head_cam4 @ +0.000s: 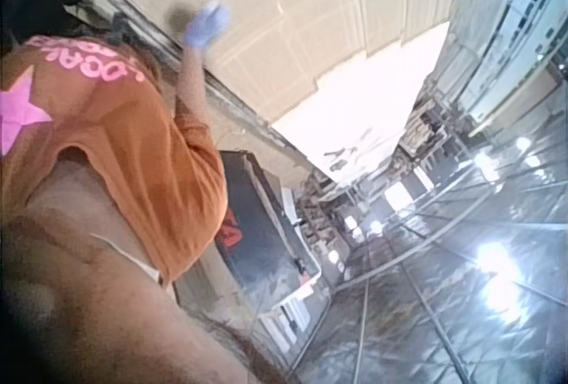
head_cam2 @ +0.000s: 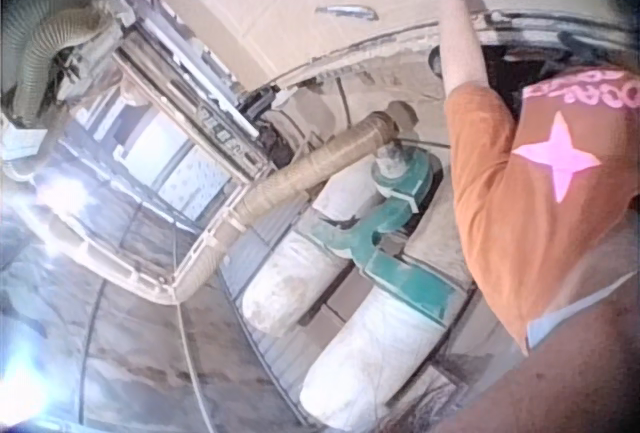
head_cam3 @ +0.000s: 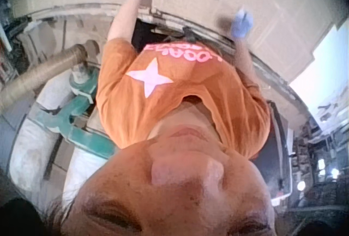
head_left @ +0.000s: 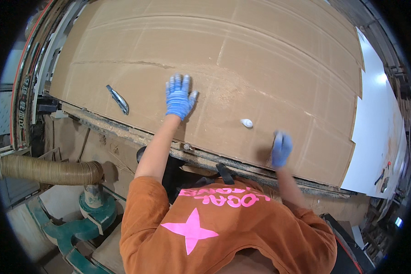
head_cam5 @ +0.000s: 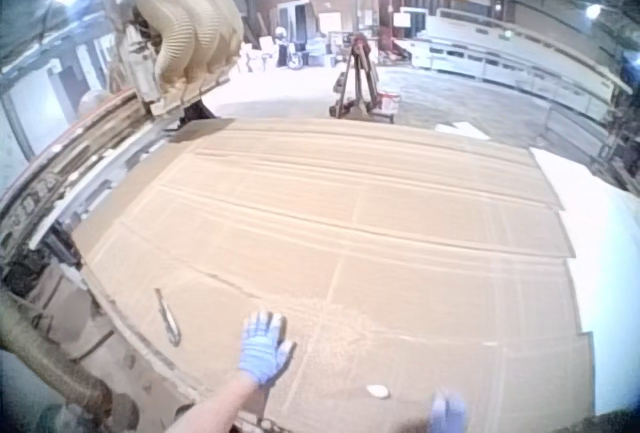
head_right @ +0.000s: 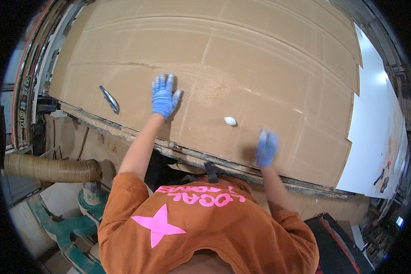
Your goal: The person walks through a workshop, picks up a small bottle and a utility knife, then applies a line of adhesive along a seam on a large board and scrapes it with the knife. The person repeats the application and scraping on another seam.
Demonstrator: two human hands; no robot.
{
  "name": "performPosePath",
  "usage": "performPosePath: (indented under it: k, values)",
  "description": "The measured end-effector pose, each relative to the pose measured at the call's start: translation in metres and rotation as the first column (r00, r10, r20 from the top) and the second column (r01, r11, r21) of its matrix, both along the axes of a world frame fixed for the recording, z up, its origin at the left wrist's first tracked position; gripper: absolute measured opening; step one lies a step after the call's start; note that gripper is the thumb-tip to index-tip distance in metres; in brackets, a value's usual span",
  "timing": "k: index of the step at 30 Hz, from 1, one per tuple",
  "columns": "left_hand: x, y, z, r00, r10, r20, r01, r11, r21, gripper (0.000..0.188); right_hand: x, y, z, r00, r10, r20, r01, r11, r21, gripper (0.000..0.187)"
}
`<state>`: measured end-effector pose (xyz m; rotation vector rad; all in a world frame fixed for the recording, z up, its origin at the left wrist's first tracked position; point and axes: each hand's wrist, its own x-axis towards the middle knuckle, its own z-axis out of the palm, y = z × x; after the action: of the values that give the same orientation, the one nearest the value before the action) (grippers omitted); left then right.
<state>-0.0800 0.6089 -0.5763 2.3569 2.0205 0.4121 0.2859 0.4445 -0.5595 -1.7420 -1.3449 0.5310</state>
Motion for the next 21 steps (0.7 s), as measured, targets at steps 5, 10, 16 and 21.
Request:
performPosePath:
  k: [5, 10, 16, 21]
  values:
    - [-0.005, -0.003, -0.007, 0.997, 0.066, 0.037, -0.067, 0.997, 0.036, 0.066, -0.013, 0.128, 0.027, 0.789, 0.446, 0.424, -0.494, 0.87, 0.004, 0.033]
    - [-0.004, -0.003, -0.005, 0.995, 0.063, 0.075, -0.067, 0.996, 0.051, 0.066, -0.065, 0.185, 0.015, 0.14, 0.666, 0.732, -0.779, 0.53, -0.334, 0.052]
    - [-0.004, -0.007, 0.0, 0.996, 0.069, 0.052, -0.071, 0.996, 0.044, 0.065, -0.03, 0.165, 0.005, 0.223, 0.666, 0.712, -0.683, 0.628, -0.373, 0.067]
    - [-0.005, -0.009, -0.001, 0.996, 0.053, 0.065, -0.057, 0.996, 0.062, 0.065, 0.036, 0.11, 0.002, 0.378, 0.524, 0.763, -0.452, 0.824, -0.342, 0.071]
